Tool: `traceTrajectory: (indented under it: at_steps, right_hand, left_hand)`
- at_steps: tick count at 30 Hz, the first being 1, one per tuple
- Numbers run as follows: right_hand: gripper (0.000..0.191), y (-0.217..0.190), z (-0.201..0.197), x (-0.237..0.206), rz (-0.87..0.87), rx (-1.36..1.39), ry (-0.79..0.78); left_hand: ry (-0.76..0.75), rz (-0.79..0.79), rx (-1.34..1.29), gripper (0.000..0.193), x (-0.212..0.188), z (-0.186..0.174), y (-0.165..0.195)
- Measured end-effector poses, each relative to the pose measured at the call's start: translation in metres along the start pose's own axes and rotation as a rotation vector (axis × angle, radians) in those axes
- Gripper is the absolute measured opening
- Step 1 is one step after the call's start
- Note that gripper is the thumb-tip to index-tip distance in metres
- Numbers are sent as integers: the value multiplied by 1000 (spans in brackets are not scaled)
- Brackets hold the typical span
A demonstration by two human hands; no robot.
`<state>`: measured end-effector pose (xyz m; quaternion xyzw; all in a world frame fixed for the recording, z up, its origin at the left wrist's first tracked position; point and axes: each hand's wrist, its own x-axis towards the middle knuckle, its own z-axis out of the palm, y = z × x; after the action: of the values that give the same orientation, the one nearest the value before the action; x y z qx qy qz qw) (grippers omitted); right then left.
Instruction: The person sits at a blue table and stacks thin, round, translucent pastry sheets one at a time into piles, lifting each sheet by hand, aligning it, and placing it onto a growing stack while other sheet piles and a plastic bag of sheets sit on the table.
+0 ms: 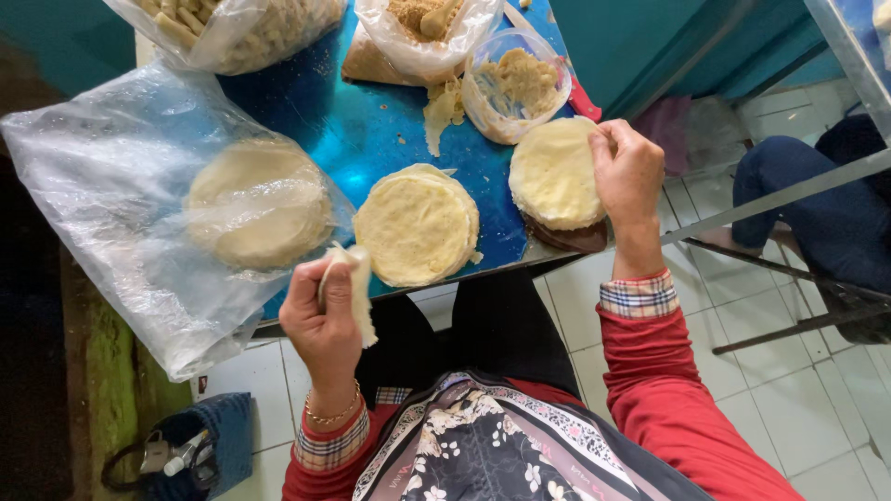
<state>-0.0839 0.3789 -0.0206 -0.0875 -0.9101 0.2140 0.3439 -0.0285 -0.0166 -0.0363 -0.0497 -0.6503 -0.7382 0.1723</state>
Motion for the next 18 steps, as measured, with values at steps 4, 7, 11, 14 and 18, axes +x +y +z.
traceTrajectory:
  at_steps: [4,7,11,14,18]
  right_hand:
    - [13,1,1,-5,-44,-28,33]
    - [26,-1,0,-12,-70,-98,72]
    - [39,-12,-5,-18,-50,-217,96]
    - [38,-26,-15,-23,-169,-311,213]
    - [23,-56,-29,-42,85,95,57]
  left_hand:
    - [-112,13,-52,12,0,8,6]
    - [-148,22,-22,12,-1,14,11]
    - [-222,1,-82,10,-2,25,15]
    - [-327,-19,-98,12,1,37,20]
    - [-579,-222,-319,19,13,62,21]
